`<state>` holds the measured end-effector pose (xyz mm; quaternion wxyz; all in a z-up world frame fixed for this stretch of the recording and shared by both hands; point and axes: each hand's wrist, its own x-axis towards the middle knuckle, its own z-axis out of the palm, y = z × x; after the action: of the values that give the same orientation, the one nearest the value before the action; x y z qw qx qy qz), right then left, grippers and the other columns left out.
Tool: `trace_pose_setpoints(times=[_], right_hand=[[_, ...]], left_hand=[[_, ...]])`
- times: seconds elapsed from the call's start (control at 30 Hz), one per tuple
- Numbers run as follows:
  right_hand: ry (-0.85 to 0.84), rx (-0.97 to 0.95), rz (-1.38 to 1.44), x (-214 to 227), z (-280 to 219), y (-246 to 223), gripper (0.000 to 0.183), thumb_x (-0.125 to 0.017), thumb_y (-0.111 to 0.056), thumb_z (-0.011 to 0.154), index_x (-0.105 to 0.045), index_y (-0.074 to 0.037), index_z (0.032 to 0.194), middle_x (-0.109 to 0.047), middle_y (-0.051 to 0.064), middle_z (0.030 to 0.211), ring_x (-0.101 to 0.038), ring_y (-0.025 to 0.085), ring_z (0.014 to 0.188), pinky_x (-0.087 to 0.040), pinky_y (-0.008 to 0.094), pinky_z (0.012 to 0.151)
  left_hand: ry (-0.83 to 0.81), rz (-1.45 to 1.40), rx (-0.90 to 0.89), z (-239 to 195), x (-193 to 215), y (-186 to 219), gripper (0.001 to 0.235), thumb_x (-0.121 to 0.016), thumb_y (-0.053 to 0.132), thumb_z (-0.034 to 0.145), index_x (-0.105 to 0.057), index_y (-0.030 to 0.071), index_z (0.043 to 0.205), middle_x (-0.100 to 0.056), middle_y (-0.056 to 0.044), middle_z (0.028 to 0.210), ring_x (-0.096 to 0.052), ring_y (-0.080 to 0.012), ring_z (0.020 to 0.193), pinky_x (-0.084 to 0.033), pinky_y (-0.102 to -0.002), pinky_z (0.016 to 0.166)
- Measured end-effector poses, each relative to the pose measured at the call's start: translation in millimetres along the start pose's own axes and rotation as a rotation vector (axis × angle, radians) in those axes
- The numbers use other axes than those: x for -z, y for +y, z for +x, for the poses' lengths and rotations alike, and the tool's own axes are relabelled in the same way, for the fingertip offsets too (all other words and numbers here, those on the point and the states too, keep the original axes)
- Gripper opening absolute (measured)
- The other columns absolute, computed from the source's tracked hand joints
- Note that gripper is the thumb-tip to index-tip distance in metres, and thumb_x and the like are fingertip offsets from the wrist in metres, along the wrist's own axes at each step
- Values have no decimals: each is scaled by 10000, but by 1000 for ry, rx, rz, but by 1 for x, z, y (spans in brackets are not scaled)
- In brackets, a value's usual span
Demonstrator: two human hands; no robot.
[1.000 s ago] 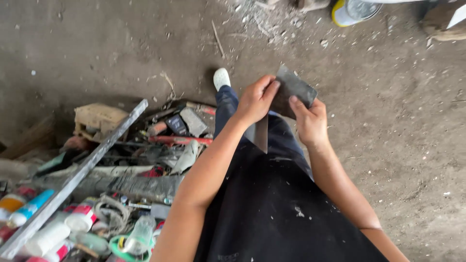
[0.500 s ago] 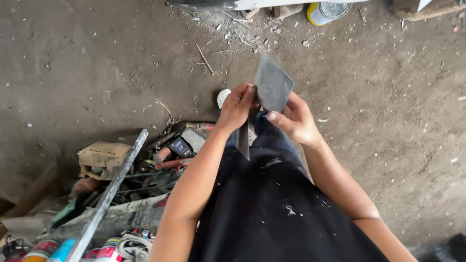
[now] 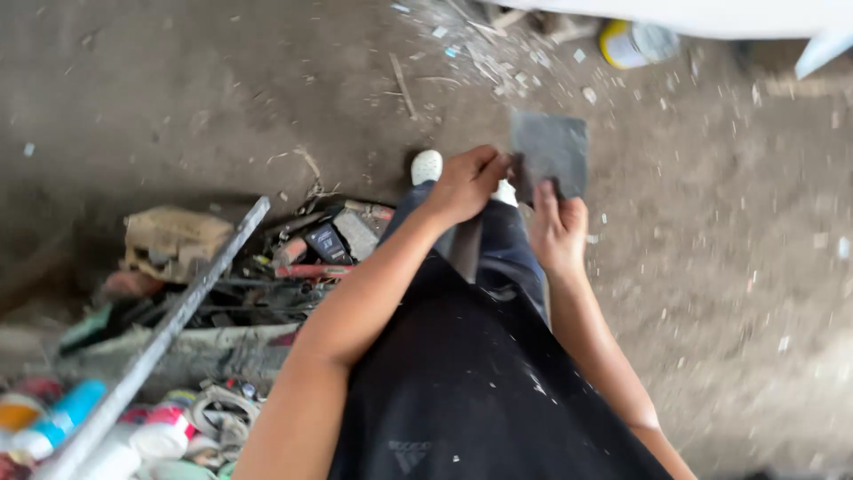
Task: The person uses a pencil to mark a line on a white car panel, then uses a sanding block to smooth the surface. They later use two sanding blocks to sharpen the edge of a metal scraper tool.
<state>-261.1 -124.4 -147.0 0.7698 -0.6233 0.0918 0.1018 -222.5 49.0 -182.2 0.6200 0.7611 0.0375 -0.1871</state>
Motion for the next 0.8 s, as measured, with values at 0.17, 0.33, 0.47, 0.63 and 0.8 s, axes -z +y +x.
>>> trace_pose_setpoints(times=[0.17, 0.33, 0.47, 0.63, 0.8], right_hand=[[-249, 160, -273, -30, 4, -28, 207, -543, -52, 1123, -633, 90, 1243, -703, 109, 1180, -662, 154, 1096, -531, 300, 1003], [-560, 38, -171, -56, 16, -62, 242, -570, -22, 1064, -632, 78, 1275, -723, 107, 1191, -713, 194, 1084, -562, 331, 1008], [-787, 55, -290, -48, 14, -70, 255, -612, -22, 1033, -655, 75, 1264, -714, 105, 1211, -677, 225, 1102, -532, 355, 1010], [-1150, -262, -413, -38, -3, -66, 348, -610, -137, 1014, -598, 59, 1301, -710, 147, 1185, -724, 302, 1056, -565, 464, 946], [-1528, -725, -169, -35, -26, -66, 459, -490, -205, 1084, -485, 87, 1438, -683, 227, 1261, -724, 391, 1101, -577, 514, 978]], left_hand=[[391, -229, 213, -6, 14, 4, 357, -612, 391, 1001, -692, 69, 870, -636, -31, 664, -597, -117, 635, -481, -316, 598], [703, -376, 34, -56, 15, 19, 359, -552, 409, 1059, -653, 76, 969, -647, 1, 755, -599, -82, 715, -494, -287, 667], [876, -489, -13, -97, -18, 8, 345, -586, 380, 1068, -656, 47, 1009, -564, 2, 771, -521, -94, 735, -456, -303, 665], [1138, -531, -55, -166, -47, 0, 312, -590, 358, 1048, -668, 57, 1023, -598, 44, 832, -538, -73, 811, -481, -297, 740], [1299, -411, 77, -221, -93, 18, 313, -579, 361, 1053, -667, 67, 988, -608, -11, 784, -561, -105, 766, -507, -305, 721]])
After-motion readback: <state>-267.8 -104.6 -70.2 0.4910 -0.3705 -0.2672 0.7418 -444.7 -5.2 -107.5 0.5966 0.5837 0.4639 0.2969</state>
